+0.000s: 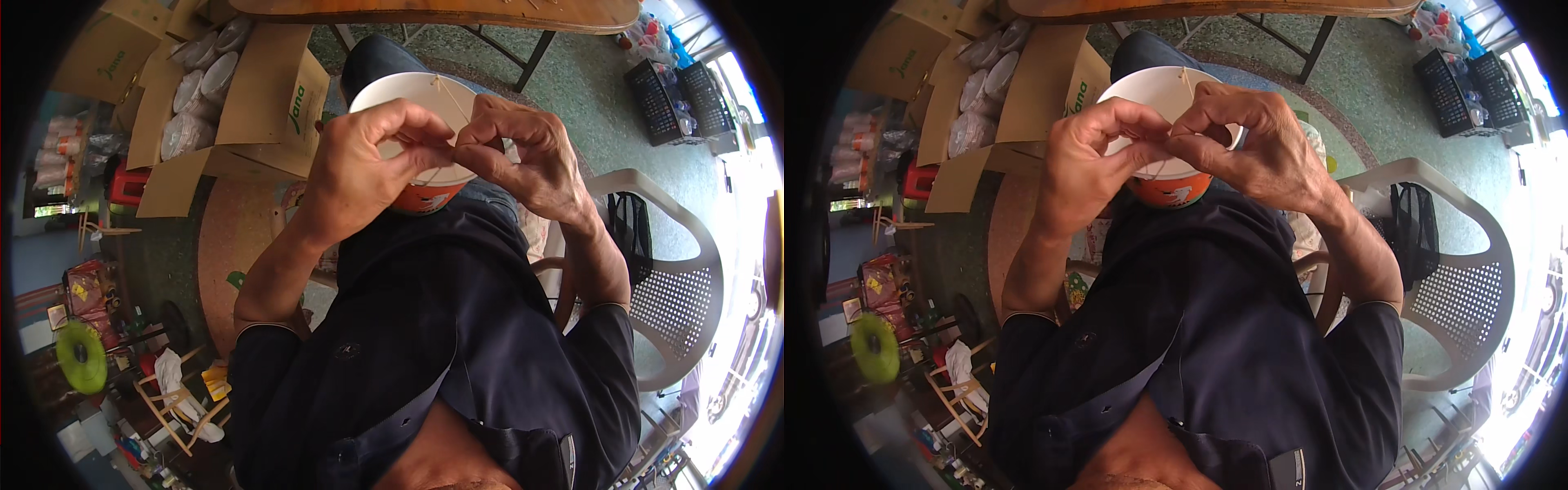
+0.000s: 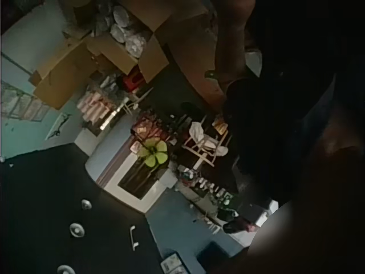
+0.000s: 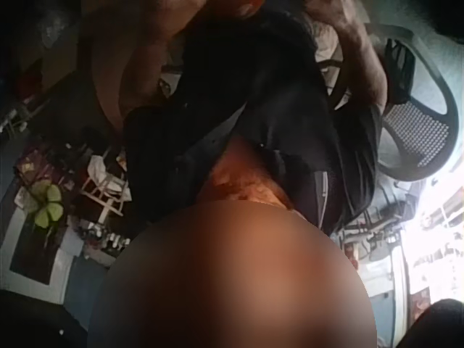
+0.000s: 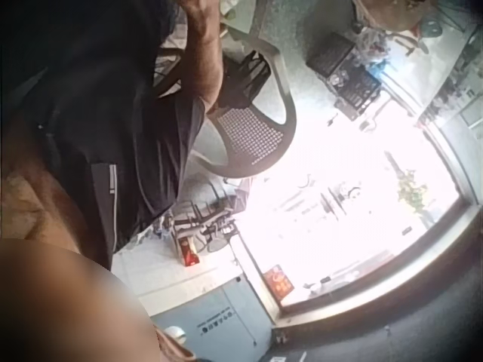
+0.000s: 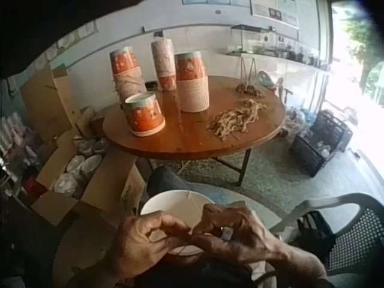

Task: Attaching strings to paper Halloween-themed buckets for packaging.

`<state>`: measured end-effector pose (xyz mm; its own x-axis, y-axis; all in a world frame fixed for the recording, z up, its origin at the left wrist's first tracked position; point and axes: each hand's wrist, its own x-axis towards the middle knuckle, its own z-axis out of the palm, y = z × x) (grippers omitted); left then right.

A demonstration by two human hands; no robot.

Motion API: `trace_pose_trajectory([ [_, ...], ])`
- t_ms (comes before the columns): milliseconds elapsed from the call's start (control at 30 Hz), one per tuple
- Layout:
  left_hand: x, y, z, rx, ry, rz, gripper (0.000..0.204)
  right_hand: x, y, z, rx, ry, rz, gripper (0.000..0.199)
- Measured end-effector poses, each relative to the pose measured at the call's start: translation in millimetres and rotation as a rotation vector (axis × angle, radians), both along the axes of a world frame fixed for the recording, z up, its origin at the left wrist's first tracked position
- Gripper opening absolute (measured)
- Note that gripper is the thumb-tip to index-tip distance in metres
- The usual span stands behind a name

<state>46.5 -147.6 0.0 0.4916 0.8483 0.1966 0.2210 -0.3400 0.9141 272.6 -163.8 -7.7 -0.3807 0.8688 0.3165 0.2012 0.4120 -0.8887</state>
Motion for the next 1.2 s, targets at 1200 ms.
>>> trace_pose_trajectory([
  [1200,-17.2,22.0,13.7,-0.528,-0.332,-0.234,0.031,15.8,6.3,-17.2,-0.022,0.149,0.116,0.005],
])
